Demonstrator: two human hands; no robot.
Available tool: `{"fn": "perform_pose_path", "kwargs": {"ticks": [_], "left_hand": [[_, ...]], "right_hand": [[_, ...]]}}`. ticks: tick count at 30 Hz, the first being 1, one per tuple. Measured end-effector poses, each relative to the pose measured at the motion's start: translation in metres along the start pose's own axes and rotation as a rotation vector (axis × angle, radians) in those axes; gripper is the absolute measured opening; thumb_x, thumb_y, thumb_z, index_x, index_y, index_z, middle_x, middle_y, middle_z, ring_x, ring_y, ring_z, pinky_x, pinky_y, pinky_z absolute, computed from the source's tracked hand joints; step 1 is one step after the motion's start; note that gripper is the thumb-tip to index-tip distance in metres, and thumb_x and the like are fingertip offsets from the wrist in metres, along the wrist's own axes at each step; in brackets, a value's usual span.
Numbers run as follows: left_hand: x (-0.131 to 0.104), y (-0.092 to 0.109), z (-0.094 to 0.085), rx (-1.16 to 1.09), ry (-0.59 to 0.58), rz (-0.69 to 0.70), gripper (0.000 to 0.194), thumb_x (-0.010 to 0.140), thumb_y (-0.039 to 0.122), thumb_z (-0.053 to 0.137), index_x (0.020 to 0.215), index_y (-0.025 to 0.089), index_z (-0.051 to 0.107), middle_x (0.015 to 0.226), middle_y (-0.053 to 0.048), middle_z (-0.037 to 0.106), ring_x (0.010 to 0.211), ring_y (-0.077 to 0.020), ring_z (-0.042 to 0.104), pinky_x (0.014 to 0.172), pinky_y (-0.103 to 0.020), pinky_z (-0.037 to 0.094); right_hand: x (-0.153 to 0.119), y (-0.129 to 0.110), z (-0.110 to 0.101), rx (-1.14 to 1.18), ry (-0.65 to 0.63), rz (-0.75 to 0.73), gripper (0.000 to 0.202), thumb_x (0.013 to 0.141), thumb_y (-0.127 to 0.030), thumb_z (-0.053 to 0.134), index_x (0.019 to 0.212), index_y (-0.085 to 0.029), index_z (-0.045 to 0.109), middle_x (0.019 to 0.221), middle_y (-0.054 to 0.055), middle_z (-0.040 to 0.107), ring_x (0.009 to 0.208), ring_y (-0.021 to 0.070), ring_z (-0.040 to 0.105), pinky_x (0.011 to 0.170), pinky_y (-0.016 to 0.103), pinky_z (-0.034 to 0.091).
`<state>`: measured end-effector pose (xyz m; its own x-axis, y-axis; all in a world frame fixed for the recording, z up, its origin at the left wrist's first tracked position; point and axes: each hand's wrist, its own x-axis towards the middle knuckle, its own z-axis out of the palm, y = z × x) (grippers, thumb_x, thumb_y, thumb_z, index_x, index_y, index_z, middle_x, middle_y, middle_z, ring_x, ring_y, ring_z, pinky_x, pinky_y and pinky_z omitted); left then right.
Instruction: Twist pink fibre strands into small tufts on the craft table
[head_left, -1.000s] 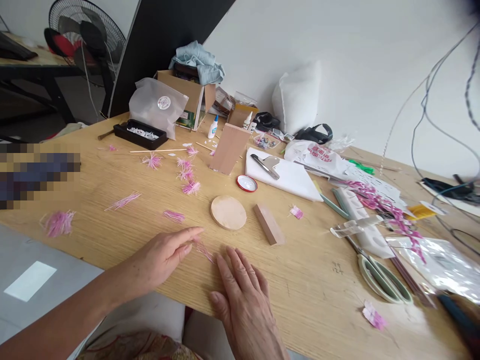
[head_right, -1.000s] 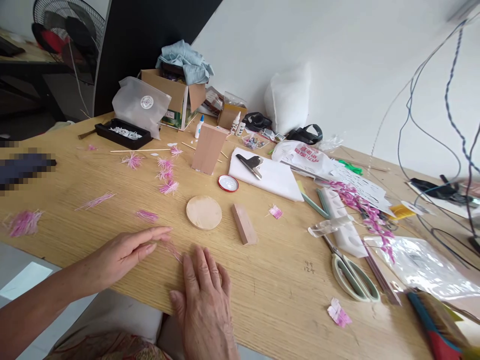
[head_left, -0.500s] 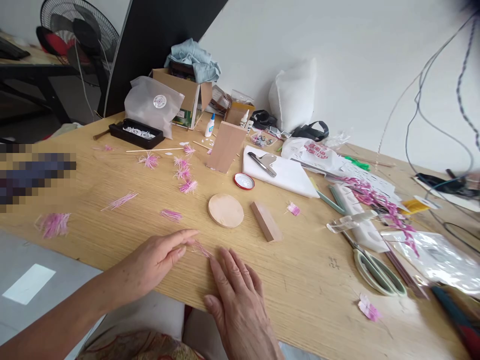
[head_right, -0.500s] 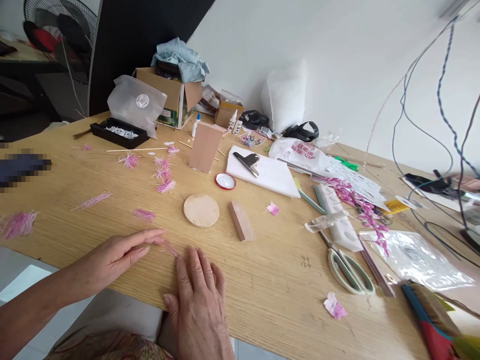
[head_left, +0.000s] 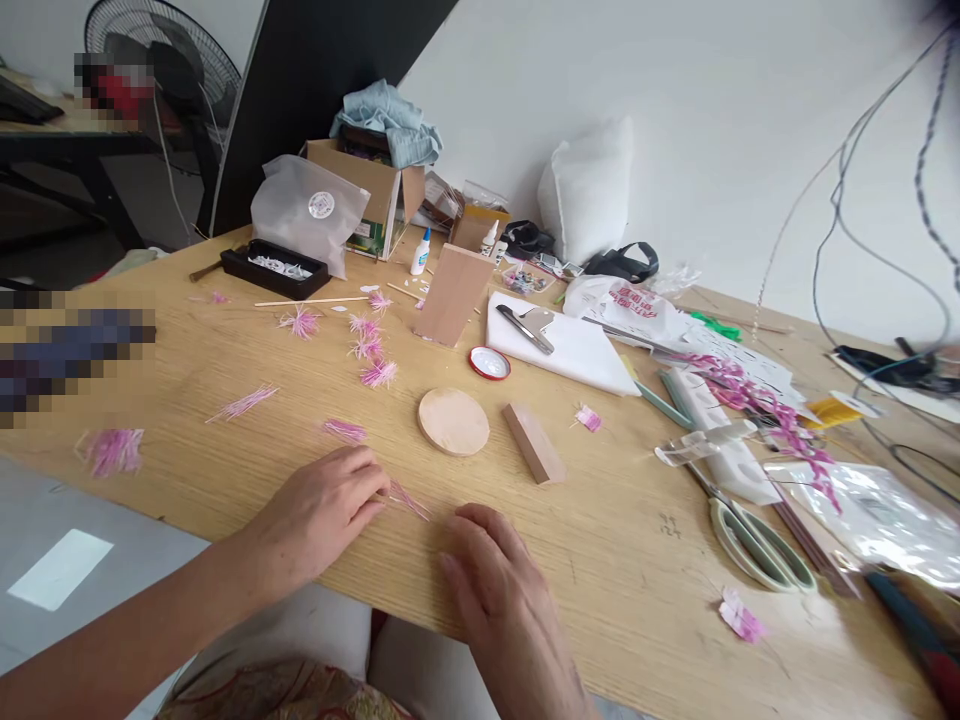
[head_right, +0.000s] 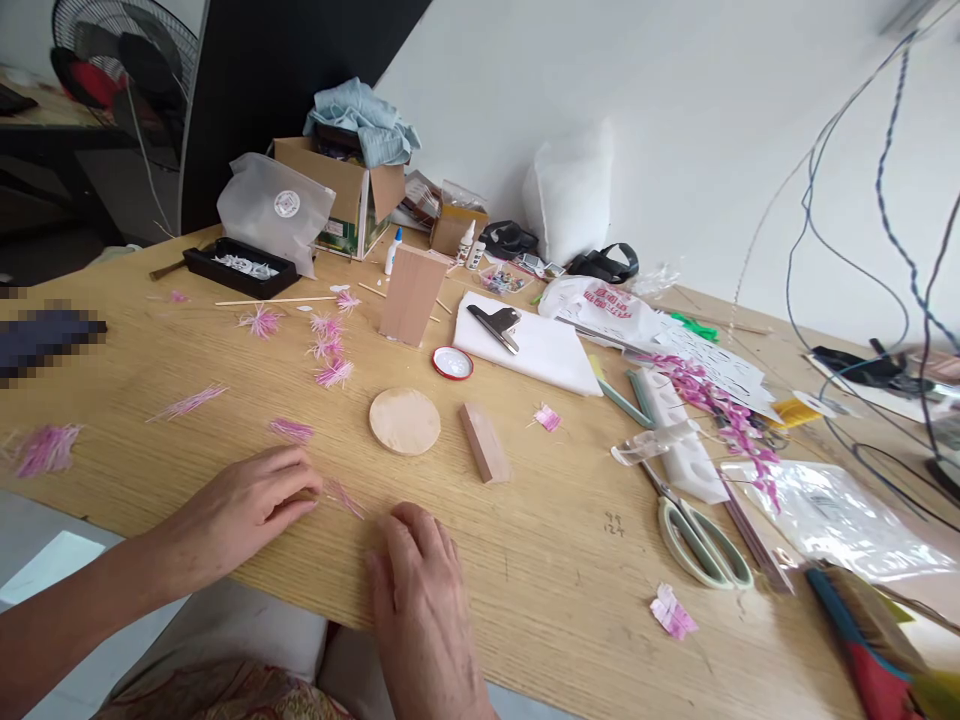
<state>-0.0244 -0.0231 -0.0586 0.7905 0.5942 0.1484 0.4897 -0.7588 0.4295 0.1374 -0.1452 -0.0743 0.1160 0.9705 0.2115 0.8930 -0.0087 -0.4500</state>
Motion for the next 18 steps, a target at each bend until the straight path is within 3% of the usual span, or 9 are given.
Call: {"fn": "perform_pose_path", "kwargs": {"ticks": [6, 18], "left_hand": [[0.004, 0.003, 0.003, -0.019, -0.061, -0.044, 0.017, 0.079, 0.003, 0.047, 0.074, 0.018, 0.053, 0.079, -0.001, 0.056, 0.077, -0.017, 0.054, 0.068, -0.029, 0.043], [0.003, 0.005, 0.006, 0.017, -0.05, -0.055, 0.017, 0.079, 0.003, 0.045, 0.073, 0.017, 0.052, 0.078, -0.001, 0.055, 0.075, -0.0176, 0.053, 0.067, -0.03, 0.041]], "right_hand": [[0.0, 0.0, 0.005, 0.007, 0.037, -0.035, 0.023, 0.082, -0.011, 0.042, 0.098, -0.018, 0.057, 0.101, 0.008, 0.059, 0.091, 0.02, 0.057, 0.077, 0.036, 0.05], [0.002, -0.004, 0.012, -0.018, 0.136, -0.123, 0.022, 0.081, -0.011, 0.044, 0.096, -0.017, 0.058, 0.097, 0.009, 0.061, 0.086, 0.0214, 0.056, 0.072, 0.037, 0.048]]}}
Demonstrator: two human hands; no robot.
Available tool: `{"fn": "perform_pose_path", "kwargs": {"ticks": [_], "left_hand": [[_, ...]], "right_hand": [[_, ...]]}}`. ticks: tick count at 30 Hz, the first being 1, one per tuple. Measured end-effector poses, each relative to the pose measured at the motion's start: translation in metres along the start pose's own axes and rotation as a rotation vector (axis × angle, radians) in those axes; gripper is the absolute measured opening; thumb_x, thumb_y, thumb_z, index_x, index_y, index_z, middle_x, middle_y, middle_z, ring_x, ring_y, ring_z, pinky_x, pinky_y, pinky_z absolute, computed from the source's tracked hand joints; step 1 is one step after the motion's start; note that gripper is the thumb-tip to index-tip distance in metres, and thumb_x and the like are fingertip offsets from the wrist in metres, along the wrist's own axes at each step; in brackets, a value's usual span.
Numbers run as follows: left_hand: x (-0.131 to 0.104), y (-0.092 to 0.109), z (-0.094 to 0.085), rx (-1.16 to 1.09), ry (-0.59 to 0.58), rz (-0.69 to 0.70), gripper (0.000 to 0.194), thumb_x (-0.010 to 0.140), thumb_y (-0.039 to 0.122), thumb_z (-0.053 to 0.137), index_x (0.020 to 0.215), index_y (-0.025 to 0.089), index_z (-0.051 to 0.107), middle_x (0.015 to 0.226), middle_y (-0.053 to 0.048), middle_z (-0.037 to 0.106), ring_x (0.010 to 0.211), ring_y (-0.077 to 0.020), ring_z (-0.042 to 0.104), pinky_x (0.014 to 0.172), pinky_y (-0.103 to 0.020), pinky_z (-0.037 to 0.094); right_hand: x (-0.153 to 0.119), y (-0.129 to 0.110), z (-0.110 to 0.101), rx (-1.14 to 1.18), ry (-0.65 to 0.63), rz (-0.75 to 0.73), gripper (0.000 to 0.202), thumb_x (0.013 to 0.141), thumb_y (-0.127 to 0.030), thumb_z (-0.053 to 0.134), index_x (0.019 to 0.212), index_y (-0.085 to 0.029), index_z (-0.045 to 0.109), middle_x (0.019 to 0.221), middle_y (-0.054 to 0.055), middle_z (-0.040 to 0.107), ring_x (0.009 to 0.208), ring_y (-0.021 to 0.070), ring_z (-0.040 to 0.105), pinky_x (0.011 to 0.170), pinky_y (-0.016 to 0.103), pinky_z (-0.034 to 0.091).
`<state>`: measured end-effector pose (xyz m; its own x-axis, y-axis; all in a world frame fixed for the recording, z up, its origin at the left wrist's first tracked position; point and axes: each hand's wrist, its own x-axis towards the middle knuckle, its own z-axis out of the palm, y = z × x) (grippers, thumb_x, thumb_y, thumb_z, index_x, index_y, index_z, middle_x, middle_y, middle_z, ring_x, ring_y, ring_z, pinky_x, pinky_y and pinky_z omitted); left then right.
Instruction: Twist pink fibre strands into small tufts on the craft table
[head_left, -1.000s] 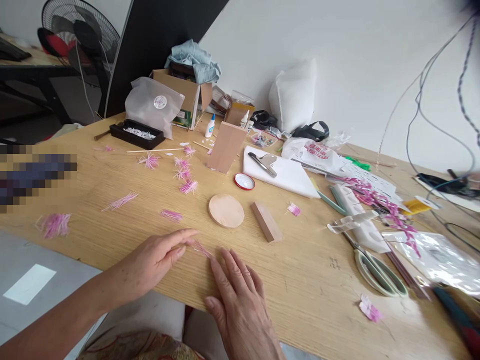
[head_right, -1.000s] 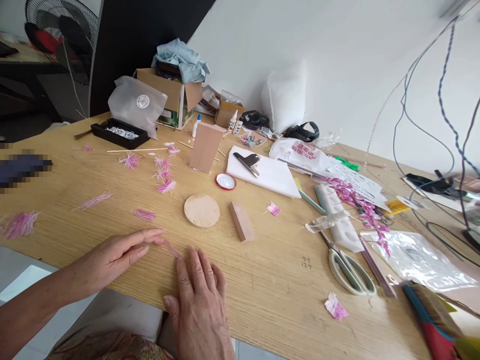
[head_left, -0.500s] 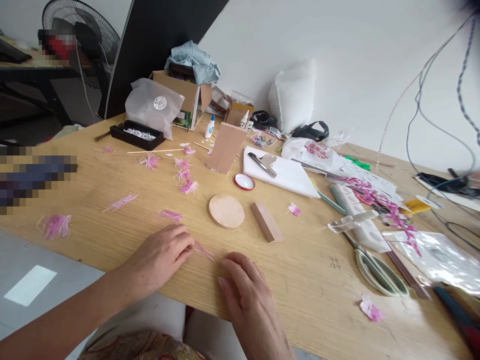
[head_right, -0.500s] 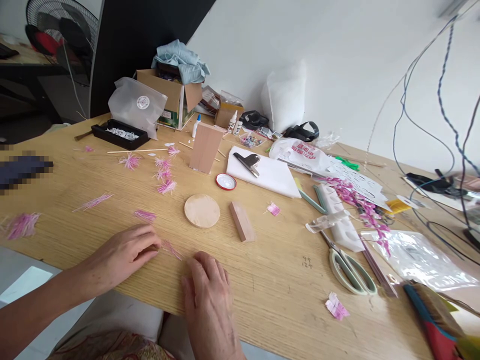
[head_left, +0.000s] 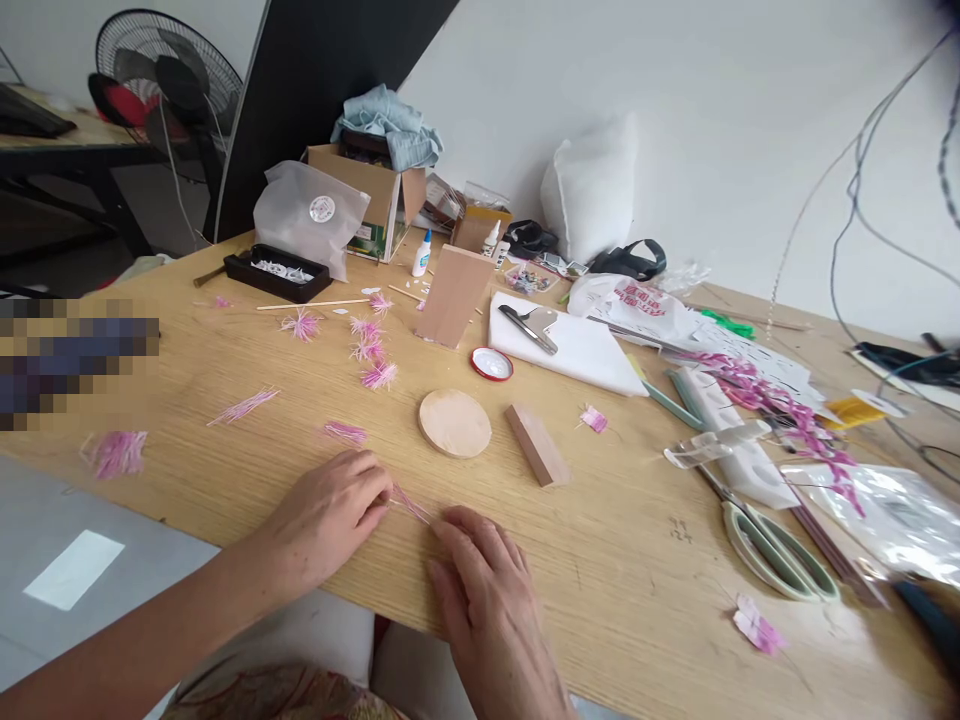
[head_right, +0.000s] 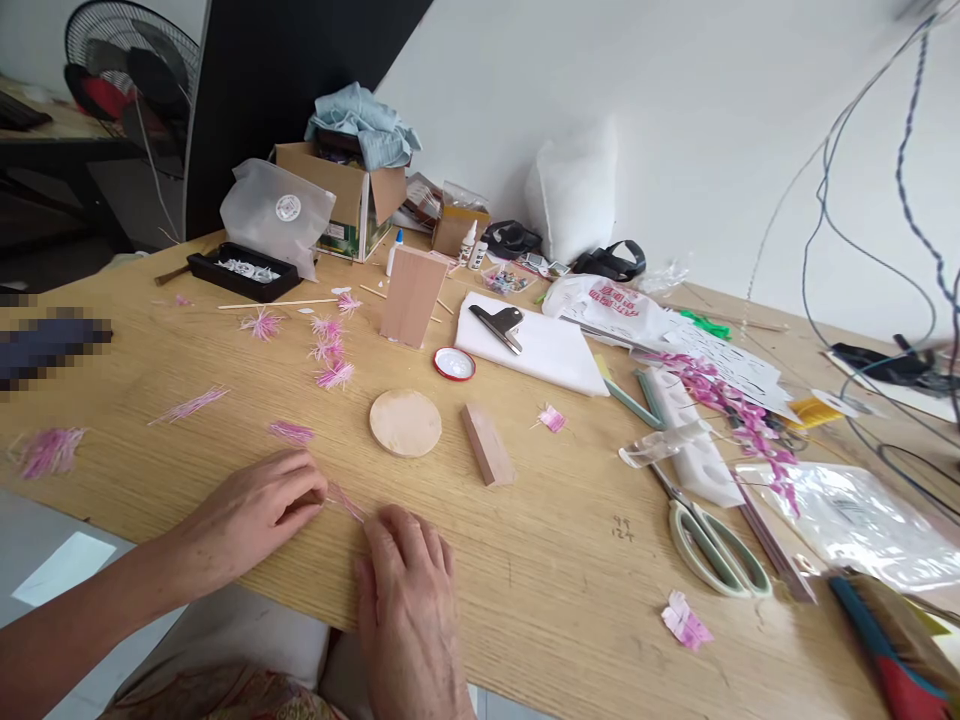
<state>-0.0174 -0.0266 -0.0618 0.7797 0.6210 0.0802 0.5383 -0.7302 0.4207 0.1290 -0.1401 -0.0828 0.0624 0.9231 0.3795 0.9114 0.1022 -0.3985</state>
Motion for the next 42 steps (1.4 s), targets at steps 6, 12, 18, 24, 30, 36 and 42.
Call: {"fn": "perform_pose_path", "kwargs": {"ticks": [6, 12, 18, 24, 30, 36, 42], "left_hand": [[0.0008, 0.0001, 0.0001, -0.007, 0.011, -0.007, 0.017, 0.079, 0.003, 0.045, 0.073, 0.018, 0.052, 0.078, -0.001, 0.056, 0.076, -0.0185, 0.054, 0.067, -0.03, 0.041], [0.0018, 0.0006, 0.0015, -0.01, 0.02, -0.004, 0.018, 0.078, 0.002, 0.046, 0.071, 0.018, 0.052, 0.076, 0.0, 0.055, 0.074, -0.0176, 0.053, 0.065, -0.029, 0.04], [0.0014, 0.0013, 0.0, -0.008, 0.017, 0.006, 0.019, 0.079, 0.003, 0.044, 0.07, 0.018, 0.051, 0.075, 0.0, 0.054, 0.074, -0.0174, 0.053, 0.065, -0.029, 0.04], [0.0009, 0.0008, -0.0006, -0.037, 0.029, -0.019, 0.017, 0.077, 0.003, 0.046, 0.071, 0.019, 0.051, 0.077, 0.0, 0.054, 0.074, -0.0173, 0.053, 0.066, -0.029, 0.041], [0.0014, 0.002, 0.0003, -0.033, 0.027, -0.03, 0.017, 0.077, 0.004, 0.045, 0.072, 0.019, 0.051, 0.078, -0.001, 0.055, 0.075, -0.0178, 0.054, 0.067, -0.03, 0.042], [0.0022, 0.0054, -0.0028, -0.028, -0.018, -0.045, 0.017, 0.076, 0.003, 0.046, 0.076, 0.018, 0.053, 0.082, -0.002, 0.057, 0.08, -0.019, 0.055, 0.07, -0.031, 0.043], [0.0036, 0.006, -0.0031, -0.007, -0.057, -0.043, 0.016, 0.078, 0.003, 0.045, 0.078, 0.017, 0.054, 0.084, -0.003, 0.057, 0.081, -0.0196, 0.054, 0.071, -0.033, 0.043]], "right_hand": [[0.0003, -0.0014, 0.0014, -0.011, 0.002, 0.009, 0.024, 0.081, -0.012, 0.044, 0.1, -0.018, 0.058, 0.098, 0.009, 0.061, 0.086, 0.0212, 0.055, 0.07, 0.036, 0.048], [0.0009, -0.0037, 0.0014, -0.031, 0.004, 0.02, 0.026, 0.08, -0.011, 0.045, 0.1, -0.02, 0.057, 0.098, 0.008, 0.061, 0.086, 0.0211, 0.055, 0.071, 0.036, 0.047], [0.0005, -0.004, 0.0019, -0.057, -0.021, 0.026, 0.027, 0.08, -0.011, 0.046, 0.103, -0.02, 0.057, 0.101, 0.008, 0.061, 0.089, 0.0218, 0.055, 0.073, 0.037, 0.047], [0.0016, -0.0061, -0.0019, -0.033, -0.034, 0.028, 0.037, 0.08, -0.007, 0.044, 0.112, -0.023, 0.054, 0.101, 0.008, 0.059, 0.088, 0.0213, 0.055, 0.072, 0.037, 0.049], [0.0072, -0.0076, -0.0013, -0.053, -0.067, 0.015, 0.031, 0.078, -0.013, 0.052, 0.107, -0.024, 0.058, 0.104, 0.009, 0.058, 0.092, 0.0237, 0.053, 0.076, 0.041, 0.048], [0.0045, -0.0066, 0.005, -0.079, -0.068, 0.006, 0.031, 0.077, -0.017, 0.056, 0.107, -0.024, 0.058, 0.107, 0.007, 0.059, 0.094, 0.0242, 0.053, 0.078, 0.041, 0.047], [0.0037, -0.0077, 0.0055, -0.081, -0.052, 0.011, 0.029, 0.079, -0.018, 0.054, 0.108, -0.024, 0.058, 0.106, 0.007, 0.059, 0.093, 0.0239, 0.053, 0.078, 0.042, 0.046]]}}
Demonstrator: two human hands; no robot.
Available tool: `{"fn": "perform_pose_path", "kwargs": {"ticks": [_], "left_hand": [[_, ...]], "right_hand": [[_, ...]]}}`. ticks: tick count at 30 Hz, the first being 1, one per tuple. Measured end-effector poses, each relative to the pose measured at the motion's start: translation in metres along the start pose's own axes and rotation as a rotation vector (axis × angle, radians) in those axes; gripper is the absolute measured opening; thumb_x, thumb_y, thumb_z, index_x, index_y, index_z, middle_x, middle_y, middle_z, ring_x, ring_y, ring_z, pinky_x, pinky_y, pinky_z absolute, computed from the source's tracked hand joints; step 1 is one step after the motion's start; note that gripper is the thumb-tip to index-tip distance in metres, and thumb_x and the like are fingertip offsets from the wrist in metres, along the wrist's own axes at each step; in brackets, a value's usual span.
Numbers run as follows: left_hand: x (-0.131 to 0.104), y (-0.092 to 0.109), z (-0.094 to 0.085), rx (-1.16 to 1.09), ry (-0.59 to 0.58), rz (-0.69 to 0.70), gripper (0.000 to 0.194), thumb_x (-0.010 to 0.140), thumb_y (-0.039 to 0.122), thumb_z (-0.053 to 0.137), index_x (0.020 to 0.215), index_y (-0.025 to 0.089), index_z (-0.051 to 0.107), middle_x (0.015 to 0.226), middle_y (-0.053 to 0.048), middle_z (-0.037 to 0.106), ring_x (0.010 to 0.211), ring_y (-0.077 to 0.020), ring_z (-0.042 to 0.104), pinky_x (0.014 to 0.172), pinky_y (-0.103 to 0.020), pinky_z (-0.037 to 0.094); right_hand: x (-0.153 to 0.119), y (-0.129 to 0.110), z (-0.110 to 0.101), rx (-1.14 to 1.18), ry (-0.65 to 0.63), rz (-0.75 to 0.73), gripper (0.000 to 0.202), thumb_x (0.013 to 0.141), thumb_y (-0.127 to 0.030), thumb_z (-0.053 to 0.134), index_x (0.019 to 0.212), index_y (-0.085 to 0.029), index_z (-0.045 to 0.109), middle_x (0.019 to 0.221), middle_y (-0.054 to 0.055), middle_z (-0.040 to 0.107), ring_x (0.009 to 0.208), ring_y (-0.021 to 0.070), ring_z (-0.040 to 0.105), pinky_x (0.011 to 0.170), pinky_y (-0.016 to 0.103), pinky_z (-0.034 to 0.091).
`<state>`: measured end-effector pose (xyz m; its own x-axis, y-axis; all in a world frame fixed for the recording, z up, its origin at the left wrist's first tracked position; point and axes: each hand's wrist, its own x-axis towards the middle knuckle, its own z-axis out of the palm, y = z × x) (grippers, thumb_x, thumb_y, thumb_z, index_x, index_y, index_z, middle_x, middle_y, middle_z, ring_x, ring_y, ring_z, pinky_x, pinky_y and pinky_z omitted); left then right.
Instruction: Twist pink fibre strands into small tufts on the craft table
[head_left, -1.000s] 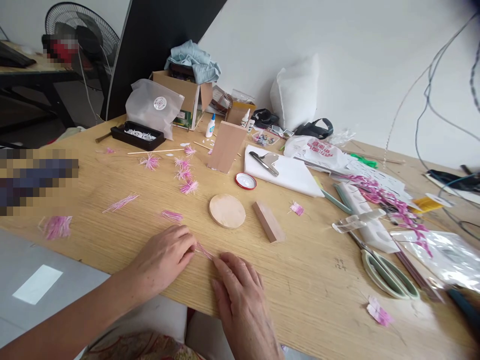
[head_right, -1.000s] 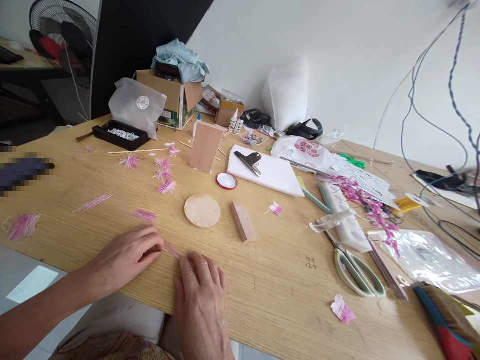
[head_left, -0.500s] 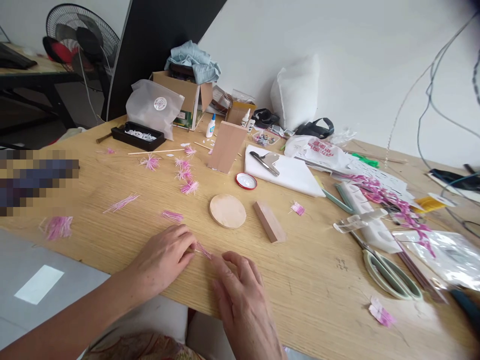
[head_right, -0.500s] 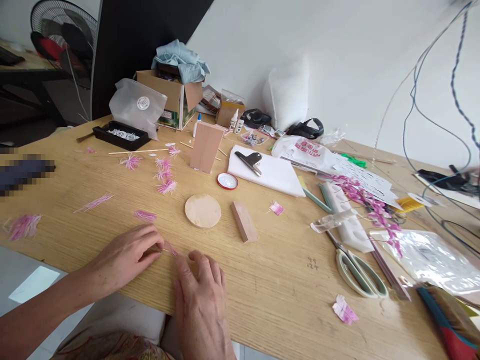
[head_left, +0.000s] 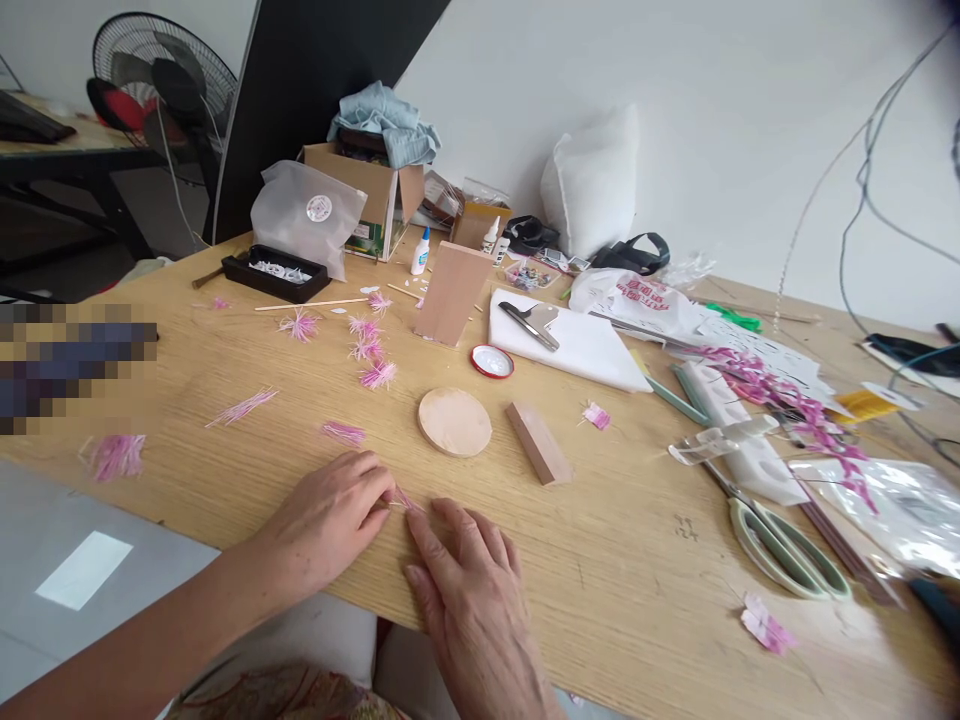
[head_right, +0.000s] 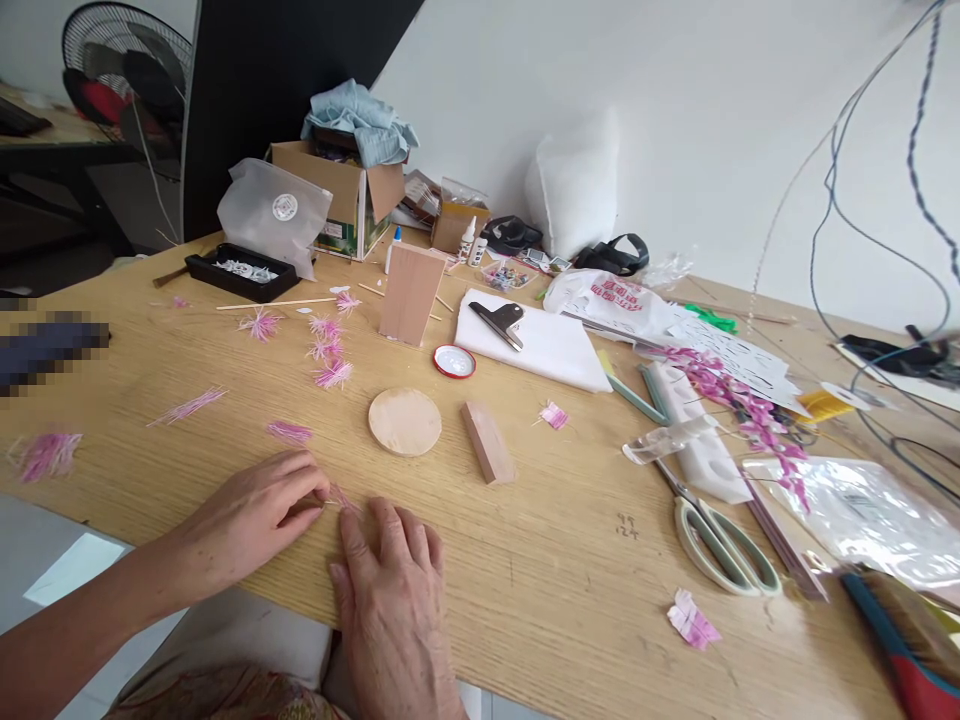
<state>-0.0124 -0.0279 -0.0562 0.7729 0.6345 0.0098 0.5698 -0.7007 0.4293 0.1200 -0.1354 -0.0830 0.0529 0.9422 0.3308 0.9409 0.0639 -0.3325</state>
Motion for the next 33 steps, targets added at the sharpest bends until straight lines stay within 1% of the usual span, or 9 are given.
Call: {"fn": "perform_pose_path", "kwargs": {"ticks": [5, 10, 15, 18, 20, 24, 29, 33], "left_hand": [[0.0, 0.0, 0.001, 0.006, 0.014, 0.018, 0.018, 0.079, 0.002, 0.044, 0.077, 0.017, 0.054, 0.083, -0.003, 0.057, 0.081, -0.0187, 0.054, 0.071, -0.031, 0.043], [0.002, -0.002, 0.004, 0.007, 0.028, 0.035, 0.018, 0.08, 0.002, 0.044, 0.076, 0.017, 0.053, 0.081, -0.001, 0.056, 0.079, -0.0172, 0.054, 0.07, -0.03, 0.042], [0.001, -0.003, 0.004, 0.003, 0.035, 0.041, 0.017, 0.081, 0.002, 0.044, 0.076, 0.016, 0.052, 0.08, -0.001, 0.055, 0.077, -0.017, 0.053, 0.069, -0.03, 0.042], [0.0, -0.004, 0.003, -0.004, 0.033, 0.037, 0.017, 0.081, 0.002, 0.044, 0.074, 0.016, 0.051, 0.079, -0.001, 0.054, 0.077, -0.0169, 0.053, 0.069, -0.03, 0.041], [0.0, -0.004, 0.002, -0.007, 0.035, 0.038, 0.018, 0.081, 0.001, 0.044, 0.074, 0.016, 0.051, 0.078, -0.001, 0.054, 0.077, -0.0168, 0.052, 0.068, -0.029, 0.041], [0.0, -0.007, 0.001, -0.016, 0.042, 0.052, 0.019, 0.08, 0.0, 0.044, 0.072, 0.016, 0.05, 0.078, 0.0, 0.053, 0.077, -0.0164, 0.051, 0.069, -0.029, 0.041], [0.003, -0.011, 0.002, -0.001, 0.055, 0.078, 0.019, 0.08, 0.001, 0.044, 0.071, 0.016, 0.05, 0.076, 0.0, 0.051, 0.074, -0.0164, 0.051, 0.067, -0.029, 0.041], [0.004, -0.014, 0.004, 0.028, 0.073, 0.111, 0.018, 0.081, 0.002, 0.043, 0.071, 0.016, 0.05, 0.075, -0.001, 0.051, 0.073, -0.017, 0.051, 0.066, -0.03, 0.042]], "right_hand": [[0.0, 0.0, 0.0, -0.012, 0.005, -0.004, 0.031, 0.077, -0.017, 0.057, 0.108, -0.023, 0.058, 0.107, 0.007, 0.059, 0.094, 0.0244, 0.052, 0.078, 0.041, 0.046], [0.0, 0.0, 0.0, -0.008, 0.006, 0.0, 0.03, 0.078, -0.017, 0.056, 0.107, -0.023, 0.058, 0.107, 0.007, 0.059, 0.094, 0.0239, 0.053, 0.079, 0.041, 0.045], [-0.001, 0.0, 0.0, 0.013, 0.009, 0.0, 0.033, 0.077, -0.016, 0.057, 0.11, -0.022, 0.057, 0.108, 0.008, 0.059, 0.094, 0.0257, 0.053, 0.079, 0.044, 0.046], [-0.003, 0.002, 0.0, 0.051, 0.023, -0.013, 0.03, 0.08, -0.015, 0.052, 0.11, -0.019, 0.055, 0.106, 0.01, 0.059, 0.092, 0.0252, 0.054, 0.077, 0.044, 0.047], [-0.006, 0.005, 0.001, 0.09, 0.057, -0.008, 0.027, 0.083, -0.016, 0.047, 0.109, -0.017, 0.054, 0.105, 0.011, 0.058, 0.091, 0.0236, 0.054, 0.077, 0.042, 0.048], [-0.01, 0.009, 0.002, 0.129, 0.113, 0.03, 0.025, 0.088, -0.018, 0.04, 0.108, -0.015, 0.054, 0.106, 0.011, 0.058, 0.095, 0.0211, 0.055, 0.081, 0.038, 0.049], [-0.01, 0.01, -0.001, 0.134, 0.067, 0.034, 0.027, 0.087, -0.016, 0.04, 0.11, -0.016, 0.054, 0.11, 0.011, 0.057, 0.099, 0.0211, 0.055, 0.084, 0.037, 0.049], [-0.009, 0.008, -0.002, 0.117, 0.023, 0.044, 0.029, 0.084, -0.014, 0.044, 0.11, -0.016, 0.054, 0.112, 0.011, 0.057, 0.1, 0.0233, 0.054, 0.086, 0.041, 0.049]]}}
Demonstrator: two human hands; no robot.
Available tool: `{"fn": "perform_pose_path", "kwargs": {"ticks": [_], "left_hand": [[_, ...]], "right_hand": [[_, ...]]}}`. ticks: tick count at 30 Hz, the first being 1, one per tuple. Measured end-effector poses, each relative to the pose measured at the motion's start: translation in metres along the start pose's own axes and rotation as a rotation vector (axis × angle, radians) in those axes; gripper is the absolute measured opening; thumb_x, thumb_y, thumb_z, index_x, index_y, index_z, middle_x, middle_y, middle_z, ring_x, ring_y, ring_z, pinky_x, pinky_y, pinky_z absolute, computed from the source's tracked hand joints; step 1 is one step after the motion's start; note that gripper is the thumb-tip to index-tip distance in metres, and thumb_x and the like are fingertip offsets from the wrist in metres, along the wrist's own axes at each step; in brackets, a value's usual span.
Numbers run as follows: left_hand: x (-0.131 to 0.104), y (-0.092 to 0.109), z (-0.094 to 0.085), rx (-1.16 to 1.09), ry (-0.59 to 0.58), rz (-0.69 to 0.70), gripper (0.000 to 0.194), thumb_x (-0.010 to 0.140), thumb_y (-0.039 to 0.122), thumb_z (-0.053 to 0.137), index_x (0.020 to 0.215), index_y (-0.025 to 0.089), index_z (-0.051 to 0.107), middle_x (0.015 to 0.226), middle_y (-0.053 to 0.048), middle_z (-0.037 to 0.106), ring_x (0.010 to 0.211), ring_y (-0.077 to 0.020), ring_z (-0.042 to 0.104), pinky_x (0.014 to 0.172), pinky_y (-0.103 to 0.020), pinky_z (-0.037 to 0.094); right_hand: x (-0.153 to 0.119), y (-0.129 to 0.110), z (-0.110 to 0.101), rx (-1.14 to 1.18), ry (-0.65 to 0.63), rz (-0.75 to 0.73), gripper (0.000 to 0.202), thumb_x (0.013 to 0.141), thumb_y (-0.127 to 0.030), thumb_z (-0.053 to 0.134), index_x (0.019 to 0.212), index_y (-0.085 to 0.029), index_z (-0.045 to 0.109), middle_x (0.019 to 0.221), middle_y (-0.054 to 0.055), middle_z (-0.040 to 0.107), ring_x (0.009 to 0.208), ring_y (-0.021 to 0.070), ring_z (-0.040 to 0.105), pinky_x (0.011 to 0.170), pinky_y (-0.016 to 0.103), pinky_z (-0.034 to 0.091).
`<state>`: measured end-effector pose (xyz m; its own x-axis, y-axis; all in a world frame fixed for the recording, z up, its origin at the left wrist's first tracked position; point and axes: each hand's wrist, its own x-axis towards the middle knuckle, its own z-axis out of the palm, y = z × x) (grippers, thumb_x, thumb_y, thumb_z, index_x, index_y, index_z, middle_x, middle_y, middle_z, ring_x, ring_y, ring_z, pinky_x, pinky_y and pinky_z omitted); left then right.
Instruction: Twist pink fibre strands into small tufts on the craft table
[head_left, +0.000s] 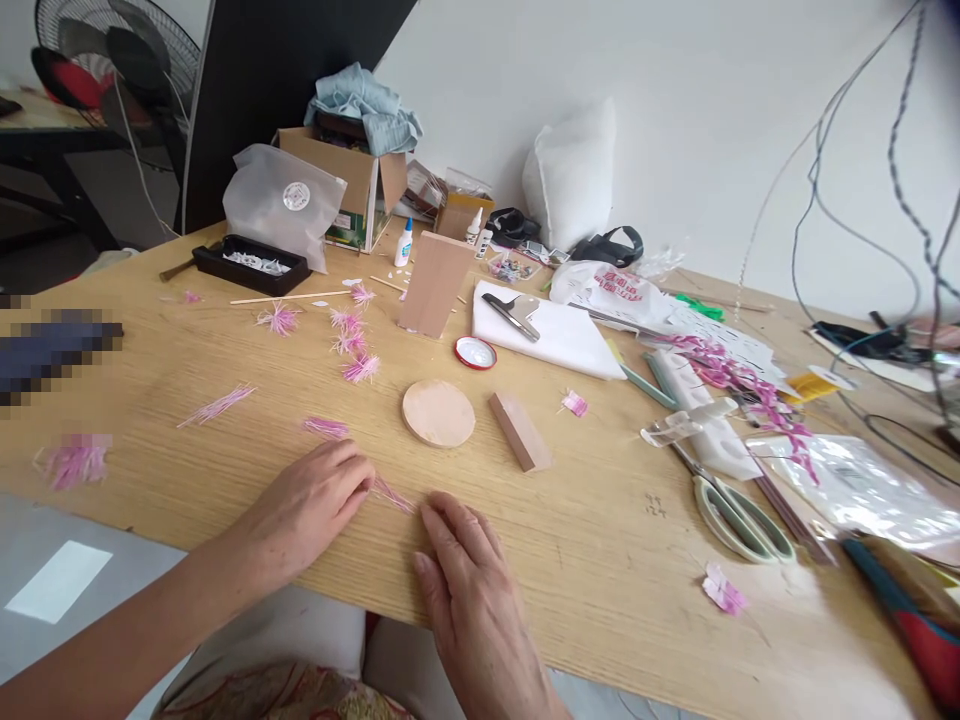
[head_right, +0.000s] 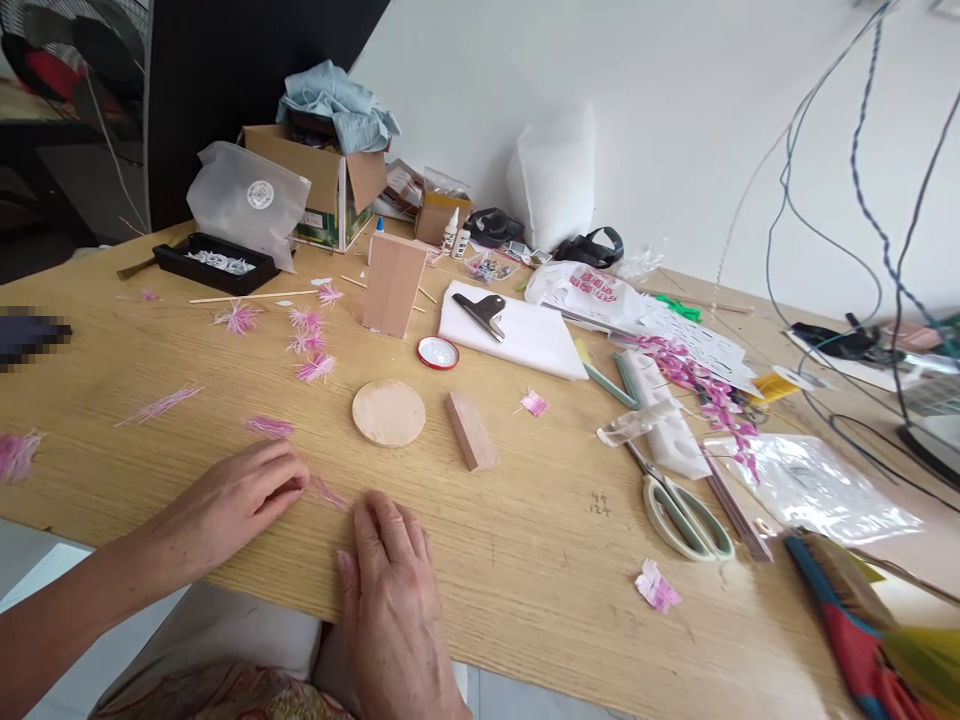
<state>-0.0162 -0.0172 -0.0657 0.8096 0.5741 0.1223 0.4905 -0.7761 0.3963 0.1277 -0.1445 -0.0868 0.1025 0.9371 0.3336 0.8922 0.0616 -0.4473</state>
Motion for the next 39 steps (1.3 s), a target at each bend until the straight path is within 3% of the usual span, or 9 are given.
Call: {"fn": "perform_pose_path", "kwargs": {"ticks": [7, 24, 39], "left_hand": [[-0.004, -0.001, 0.003, 0.028, 0.043, 0.011, 0.018, 0.08, 0.002, 0.043, 0.079, 0.018, 0.051, 0.08, -0.002, 0.053, 0.077, -0.0177, 0.054, 0.069, -0.03, 0.044], [-0.008, 0.001, 0.0, -0.085, 0.121, -0.028, 0.025, 0.081, 0.004, 0.034, 0.087, 0.019, 0.053, 0.087, -0.004, 0.064, 0.083, -0.0182, 0.06, 0.073, -0.031, 0.047], [-0.012, 0.005, -0.005, -0.183, 0.075, -0.08, 0.023, 0.083, 0.007, 0.034, 0.091, 0.018, 0.053, 0.089, -0.005, 0.065, 0.085, -0.017, 0.06, 0.075, -0.031, 0.047]], "right_hand": [[0.004, -0.005, 0.001, -0.095, -0.09, 0.006, 0.034, 0.08, -0.012, 0.05, 0.114, -0.012, 0.054, 0.117, 0.013, 0.056, 0.102, 0.0276, 0.052, 0.086, 0.048, 0.048], [0.0, -0.004, 0.002, -0.166, -0.071, -0.03, 0.034, 0.081, -0.015, 0.049, 0.115, -0.01, 0.054, 0.118, 0.015, 0.057, 0.103, 0.0276, 0.052, 0.084, 0.047, 0.048], [-0.006, 0.001, 0.002, -0.201, -0.06, -0.078, 0.033, 0.082, -0.019, 0.048, 0.114, -0.014, 0.055, 0.119, 0.014, 0.056, 0.104, 0.0273, 0.052, 0.083, 0.045, 0.045]]}}
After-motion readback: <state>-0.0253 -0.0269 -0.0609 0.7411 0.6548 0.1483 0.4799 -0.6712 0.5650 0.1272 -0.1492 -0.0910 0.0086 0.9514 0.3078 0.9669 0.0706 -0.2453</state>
